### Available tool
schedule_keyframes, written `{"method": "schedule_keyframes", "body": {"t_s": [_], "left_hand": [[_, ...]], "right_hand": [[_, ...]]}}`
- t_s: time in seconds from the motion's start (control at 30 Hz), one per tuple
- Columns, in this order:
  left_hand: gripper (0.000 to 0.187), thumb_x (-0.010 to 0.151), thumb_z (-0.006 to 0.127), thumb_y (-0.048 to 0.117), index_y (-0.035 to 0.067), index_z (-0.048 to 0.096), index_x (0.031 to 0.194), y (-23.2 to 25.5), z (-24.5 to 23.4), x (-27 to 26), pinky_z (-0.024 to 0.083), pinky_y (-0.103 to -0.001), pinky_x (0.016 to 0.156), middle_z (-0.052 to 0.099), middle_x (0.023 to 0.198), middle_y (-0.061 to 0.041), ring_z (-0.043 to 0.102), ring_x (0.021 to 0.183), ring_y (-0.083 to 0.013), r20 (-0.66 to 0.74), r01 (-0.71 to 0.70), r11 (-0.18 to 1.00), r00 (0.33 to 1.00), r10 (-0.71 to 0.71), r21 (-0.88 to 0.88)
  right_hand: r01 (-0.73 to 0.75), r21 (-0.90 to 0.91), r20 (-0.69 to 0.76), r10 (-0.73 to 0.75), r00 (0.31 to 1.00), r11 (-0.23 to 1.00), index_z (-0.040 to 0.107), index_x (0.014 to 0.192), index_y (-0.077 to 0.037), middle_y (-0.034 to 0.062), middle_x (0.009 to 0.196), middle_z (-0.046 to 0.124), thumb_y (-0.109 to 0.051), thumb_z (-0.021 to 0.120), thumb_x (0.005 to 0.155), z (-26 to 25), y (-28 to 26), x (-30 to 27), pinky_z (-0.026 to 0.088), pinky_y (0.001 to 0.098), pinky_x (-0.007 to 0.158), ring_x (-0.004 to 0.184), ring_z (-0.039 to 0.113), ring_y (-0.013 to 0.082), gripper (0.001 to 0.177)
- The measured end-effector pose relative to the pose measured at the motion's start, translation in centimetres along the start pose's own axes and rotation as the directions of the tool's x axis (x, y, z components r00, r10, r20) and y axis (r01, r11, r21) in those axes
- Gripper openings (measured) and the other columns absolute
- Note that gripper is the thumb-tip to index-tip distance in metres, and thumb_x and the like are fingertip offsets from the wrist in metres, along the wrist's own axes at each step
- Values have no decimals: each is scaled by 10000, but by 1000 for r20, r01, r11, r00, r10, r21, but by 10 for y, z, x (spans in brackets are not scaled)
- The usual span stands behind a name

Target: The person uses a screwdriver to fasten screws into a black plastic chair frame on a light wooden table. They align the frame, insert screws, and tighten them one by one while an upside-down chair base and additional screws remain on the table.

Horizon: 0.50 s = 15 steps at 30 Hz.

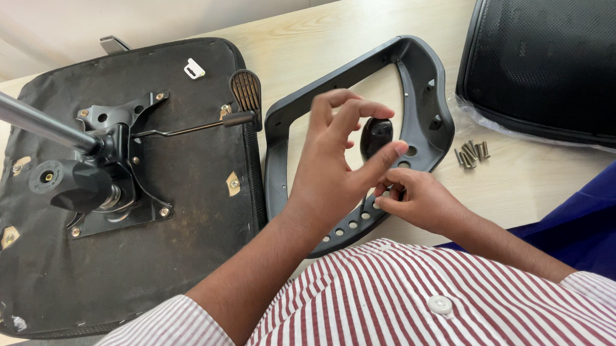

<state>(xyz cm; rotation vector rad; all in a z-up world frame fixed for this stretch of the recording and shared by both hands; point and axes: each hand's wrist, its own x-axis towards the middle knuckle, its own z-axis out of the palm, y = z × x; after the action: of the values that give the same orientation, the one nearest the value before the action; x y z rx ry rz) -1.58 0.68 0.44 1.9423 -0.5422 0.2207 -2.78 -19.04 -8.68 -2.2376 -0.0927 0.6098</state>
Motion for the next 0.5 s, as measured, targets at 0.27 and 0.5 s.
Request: {"method": "schedule_keyframes", "body": {"t_s": [0.27,0.5], "left_hand": [[281,1041,683,211,170,650,1317,-2,-10,8,623,-331,1027,634,1206,-38,708,1145,-162,126,-17,982,991,42,-190],[244,965,769,222,136,644,1156,8,-2,5,602,-368,864,581,1151,-89,670,1057,-201,19,-10,999,1000,9,51]], "right_hand": [[21,-33,23,-20,1000,999,691,1047,-21,56,906,726,-168,728,876,-1,0,2,515,314,660,699,585,119,229],[87,-13,10,-87,996,996,687,1145,-64,38,931,742,-159,725,839,-2,0,3,529,308,654,698,606,118,323]]}}
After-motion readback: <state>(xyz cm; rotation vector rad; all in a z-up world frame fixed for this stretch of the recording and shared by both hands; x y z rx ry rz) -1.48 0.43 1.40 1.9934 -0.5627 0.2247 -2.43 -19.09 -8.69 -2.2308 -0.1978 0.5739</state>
